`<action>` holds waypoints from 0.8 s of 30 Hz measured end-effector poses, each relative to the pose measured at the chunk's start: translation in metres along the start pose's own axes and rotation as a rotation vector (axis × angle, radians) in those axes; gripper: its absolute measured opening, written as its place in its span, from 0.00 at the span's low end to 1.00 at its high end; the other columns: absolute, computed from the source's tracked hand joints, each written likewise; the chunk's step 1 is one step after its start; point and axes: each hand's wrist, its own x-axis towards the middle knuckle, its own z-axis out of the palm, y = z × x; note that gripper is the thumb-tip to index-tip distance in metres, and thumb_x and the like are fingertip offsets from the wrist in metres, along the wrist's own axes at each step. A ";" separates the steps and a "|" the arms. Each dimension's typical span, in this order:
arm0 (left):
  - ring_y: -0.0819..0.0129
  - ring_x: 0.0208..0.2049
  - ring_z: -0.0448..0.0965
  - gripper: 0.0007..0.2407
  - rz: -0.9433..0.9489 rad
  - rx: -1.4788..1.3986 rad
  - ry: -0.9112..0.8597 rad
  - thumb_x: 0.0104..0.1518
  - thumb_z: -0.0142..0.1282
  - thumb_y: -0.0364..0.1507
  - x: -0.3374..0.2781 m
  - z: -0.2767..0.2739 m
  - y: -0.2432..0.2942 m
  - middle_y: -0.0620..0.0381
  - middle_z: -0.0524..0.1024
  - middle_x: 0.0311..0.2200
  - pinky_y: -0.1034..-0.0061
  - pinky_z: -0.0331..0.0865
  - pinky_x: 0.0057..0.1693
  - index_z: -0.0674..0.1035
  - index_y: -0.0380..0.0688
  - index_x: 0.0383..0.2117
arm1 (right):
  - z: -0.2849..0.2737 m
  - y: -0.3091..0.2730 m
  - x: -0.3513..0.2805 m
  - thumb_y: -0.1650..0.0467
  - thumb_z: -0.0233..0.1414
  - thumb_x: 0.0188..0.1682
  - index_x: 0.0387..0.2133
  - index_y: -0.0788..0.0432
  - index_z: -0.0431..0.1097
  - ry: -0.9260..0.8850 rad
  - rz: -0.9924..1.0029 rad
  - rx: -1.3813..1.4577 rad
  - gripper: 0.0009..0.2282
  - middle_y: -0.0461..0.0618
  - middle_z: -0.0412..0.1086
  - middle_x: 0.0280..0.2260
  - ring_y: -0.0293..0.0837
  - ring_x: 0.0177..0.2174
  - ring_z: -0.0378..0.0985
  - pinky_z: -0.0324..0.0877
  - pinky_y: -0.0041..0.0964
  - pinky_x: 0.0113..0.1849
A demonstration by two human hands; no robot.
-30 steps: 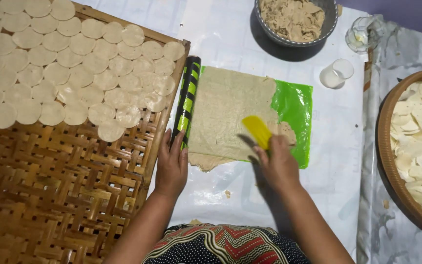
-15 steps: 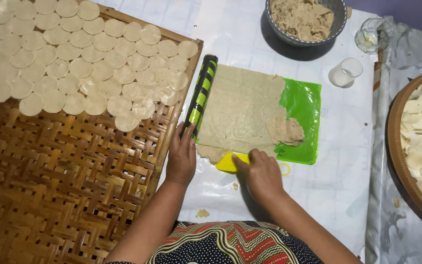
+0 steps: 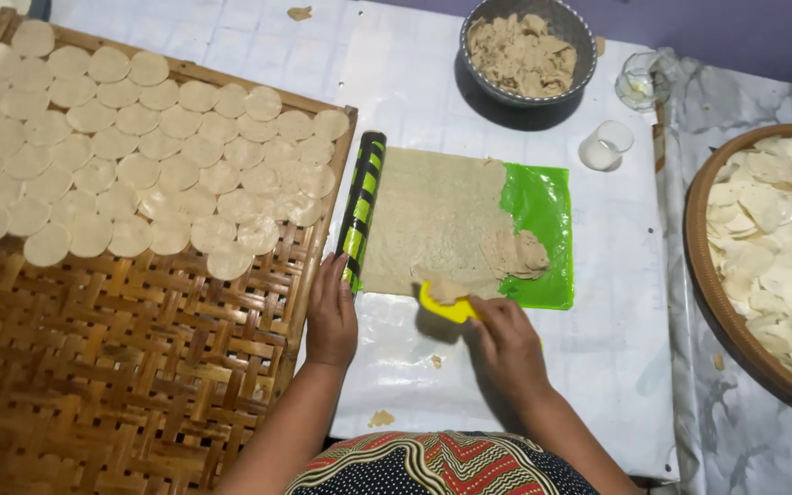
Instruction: Rolling out dough and cutting circular discs to place on a drying rack.
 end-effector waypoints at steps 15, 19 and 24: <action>0.40 0.63 0.66 0.18 -0.056 0.053 -0.090 0.69 0.36 0.27 0.008 -0.007 0.017 0.39 0.65 0.61 0.53 0.64 0.63 0.67 0.44 0.65 | -0.054 0.104 -0.001 0.65 0.48 0.59 0.38 0.62 0.73 0.010 0.922 -0.099 0.12 0.59 0.76 0.25 0.59 0.29 0.83 0.75 0.53 0.29; 0.39 0.59 0.69 0.20 -0.099 0.326 -0.157 0.65 0.43 0.25 0.019 0.011 0.011 0.33 0.68 0.59 0.51 0.66 0.58 0.65 0.34 0.64 | -0.080 0.081 -0.030 0.72 0.45 0.55 0.56 0.57 0.68 0.072 0.899 -0.326 0.16 0.66 0.71 0.49 0.69 0.50 0.75 0.71 0.62 0.48; 0.44 0.49 0.74 0.31 -0.264 0.541 -0.277 0.58 0.57 0.33 0.062 0.032 0.016 0.36 0.72 0.49 0.55 0.66 0.56 0.58 0.27 0.66 | -0.062 0.142 -0.079 0.74 0.48 0.54 0.59 0.47 0.70 0.051 0.737 -0.565 0.20 0.59 0.60 0.58 0.57 0.53 0.66 0.68 0.50 0.50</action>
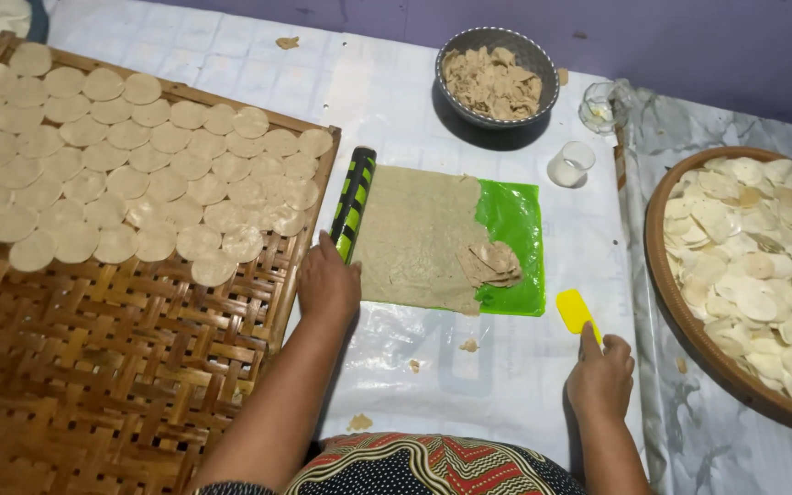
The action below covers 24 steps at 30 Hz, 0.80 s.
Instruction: Rolling out dough and cutting circular discs to place on a drying rack.
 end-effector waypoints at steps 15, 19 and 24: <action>0.54 0.59 0.71 0.27 0.555 -0.005 -0.103 0.51 0.62 0.33 -0.053 -0.040 0.058 0.54 0.74 0.52 0.58 0.62 0.62 0.70 0.52 0.61 | -0.112 -0.068 0.058 0.74 0.54 0.55 0.47 0.55 0.76 0.327 -0.728 0.449 0.09 0.54 0.70 0.48 0.57 0.52 0.74 0.66 0.49 0.54; 0.56 0.57 0.73 0.25 0.721 0.022 -0.167 0.53 0.62 0.34 -0.034 -0.026 0.105 0.55 0.75 0.50 0.63 0.63 0.62 0.70 0.54 0.60 | -0.061 -0.088 0.110 0.56 0.44 0.58 0.35 0.49 0.74 0.217 -0.813 0.066 0.15 0.45 0.74 0.39 0.48 0.43 0.79 0.66 0.48 0.52; 0.59 0.57 0.73 0.26 0.752 0.054 -0.222 0.53 0.64 0.36 -0.002 -0.003 0.127 0.58 0.75 0.50 0.65 0.63 0.62 0.71 0.58 0.60 | 0.004 -0.087 0.147 0.52 0.28 0.63 0.30 0.49 0.70 0.054 -0.691 -0.116 0.25 0.46 0.73 0.27 0.50 0.34 0.81 0.68 0.51 0.42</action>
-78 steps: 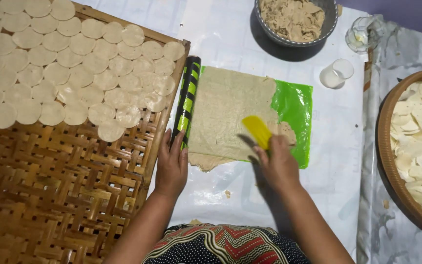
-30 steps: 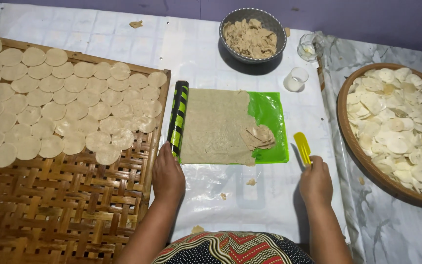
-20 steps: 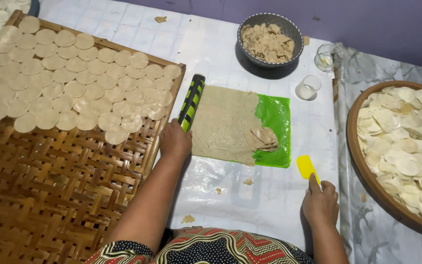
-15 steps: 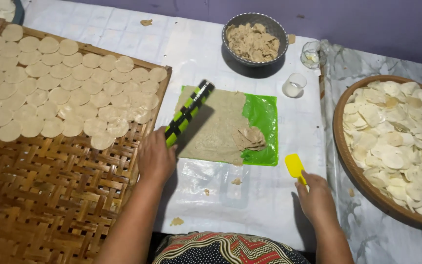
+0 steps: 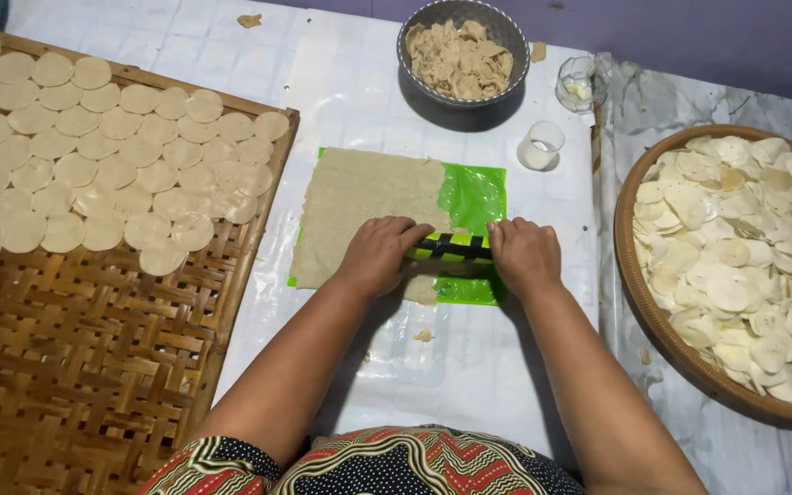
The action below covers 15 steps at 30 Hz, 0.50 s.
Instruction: Rolling out dough and cutting circular discs to place on a drying rack.
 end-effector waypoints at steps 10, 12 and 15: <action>0.48 0.68 0.62 0.20 -0.119 -0.002 -0.084 0.70 0.30 0.44 0.034 0.018 -0.013 0.54 0.69 0.64 0.53 0.56 0.67 0.70 0.64 0.63 | 0.018 -0.007 0.008 0.58 0.31 0.57 0.39 0.49 0.69 -0.262 0.199 0.053 0.18 0.46 0.68 0.36 0.50 0.40 0.75 0.65 0.47 0.42; 0.48 0.71 0.56 0.21 -0.188 0.058 -0.169 0.70 0.26 0.45 0.049 0.019 -0.016 0.55 0.63 0.69 0.50 0.52 0.70 0.68 0.65 0.64 | 0.012 -0.007 0.022 0.58 0.31 0.56 0.43 0.49 0.67 -0.356 0.239 0.107 0.18 0.47 0.67 0.39 0.51 0.43 0.73 0.64 0.47 0.43; 0.48 0.74 0.43 0.24 -0.316 0.036 -0.261 0.68 0.23 0.42 0.071 0.020 -0.019 0.53 0.50 0.74 0.43 0.38 0.72 0.59 0.60 0.70 | -0.008 -0.011 0.041 0.60 0.35 0.55 0.53 0.50 0.63 -0.342 0.208 0.140 0.18 0.53 0.62 0.54 0.55 0.55 0.65 0.59 0.53 0.53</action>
